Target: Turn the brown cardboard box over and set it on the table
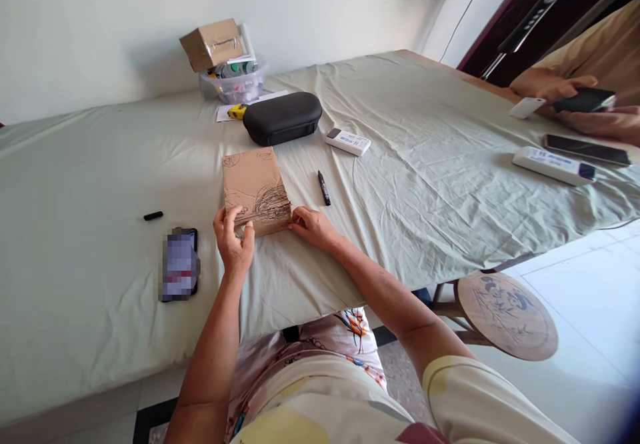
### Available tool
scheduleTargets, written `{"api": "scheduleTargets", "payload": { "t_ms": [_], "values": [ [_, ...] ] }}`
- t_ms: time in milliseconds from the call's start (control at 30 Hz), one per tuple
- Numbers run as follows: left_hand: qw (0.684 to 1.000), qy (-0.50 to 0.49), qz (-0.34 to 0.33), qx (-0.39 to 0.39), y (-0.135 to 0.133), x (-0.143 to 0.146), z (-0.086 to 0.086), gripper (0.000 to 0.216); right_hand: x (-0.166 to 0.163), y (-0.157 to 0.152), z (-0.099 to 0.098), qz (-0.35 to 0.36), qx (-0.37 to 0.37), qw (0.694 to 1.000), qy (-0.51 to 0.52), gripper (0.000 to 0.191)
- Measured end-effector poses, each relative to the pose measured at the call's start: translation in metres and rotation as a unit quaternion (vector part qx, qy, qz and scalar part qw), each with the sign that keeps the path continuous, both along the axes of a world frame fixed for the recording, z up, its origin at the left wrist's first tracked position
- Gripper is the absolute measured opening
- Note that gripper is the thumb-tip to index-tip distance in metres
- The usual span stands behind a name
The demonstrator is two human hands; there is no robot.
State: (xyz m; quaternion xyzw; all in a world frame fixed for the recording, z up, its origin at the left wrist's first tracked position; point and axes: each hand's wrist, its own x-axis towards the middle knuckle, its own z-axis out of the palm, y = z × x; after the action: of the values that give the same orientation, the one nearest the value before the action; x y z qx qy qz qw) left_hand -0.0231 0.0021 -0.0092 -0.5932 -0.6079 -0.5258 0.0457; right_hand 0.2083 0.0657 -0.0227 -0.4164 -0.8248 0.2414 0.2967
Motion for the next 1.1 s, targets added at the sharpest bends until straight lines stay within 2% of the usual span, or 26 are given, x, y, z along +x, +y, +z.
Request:
{"api": "scheduleTargets", "payload": {
  "t_ms": [167, 400, 600, 767, 900, 1033, 1100],
  "values": [
    [1.0, 0.002, -0.003, 0.002, 0.0, 0.0, -0.001, 0.033, 0.001, 0.001, -0.001, -0.013, 0.018, 0.999, -0.037, 0.007],
    [1.0, -0.015, -0.013, -0.003, -0.001, -0.001, -0.002, 0.036, 0.003, 0.003, -0.003, -0.025, 0.007, 0.999, -0.034, 0.004],
    [0.988, -0.152, -0.037, -0.012, -0.001, 0.005, -0.003, 0.056, 0.002, 0.002, -0.002, -0.067, -0.024, 0.997, -0.019, 0.008],
    [0.973, -0.221, -0.059, 0.001, -0.001, 0.006, -0.004, 0.039, 0.003, 0.002, 0.0, -0.098, -0.033, 0.994, 0.023, 0.012],
    [0.98, -0.19, -0.06, -0.018, -0.001, 0.003, -0.004, 0.045, 0.003, 0.004, -0.001, -0.094, -0.027, 0.993, 0.062, 0.01],
    [0.984, -0.147, -0.092, -0.048, 0.001, 0.002, -0.008, 0.068, 0.004, 0.006, -0.003, -0.084, -0.016, 0.991, 0.099, 0.01],
    [0.988, -0.108, -0.096, -0.051, 0.002, 0.003, -0.011, 0.082, 0.004, 0.006, -0.002, -0.072, 0.0, 0.99, 0.12, 0.017]
  ]
}}
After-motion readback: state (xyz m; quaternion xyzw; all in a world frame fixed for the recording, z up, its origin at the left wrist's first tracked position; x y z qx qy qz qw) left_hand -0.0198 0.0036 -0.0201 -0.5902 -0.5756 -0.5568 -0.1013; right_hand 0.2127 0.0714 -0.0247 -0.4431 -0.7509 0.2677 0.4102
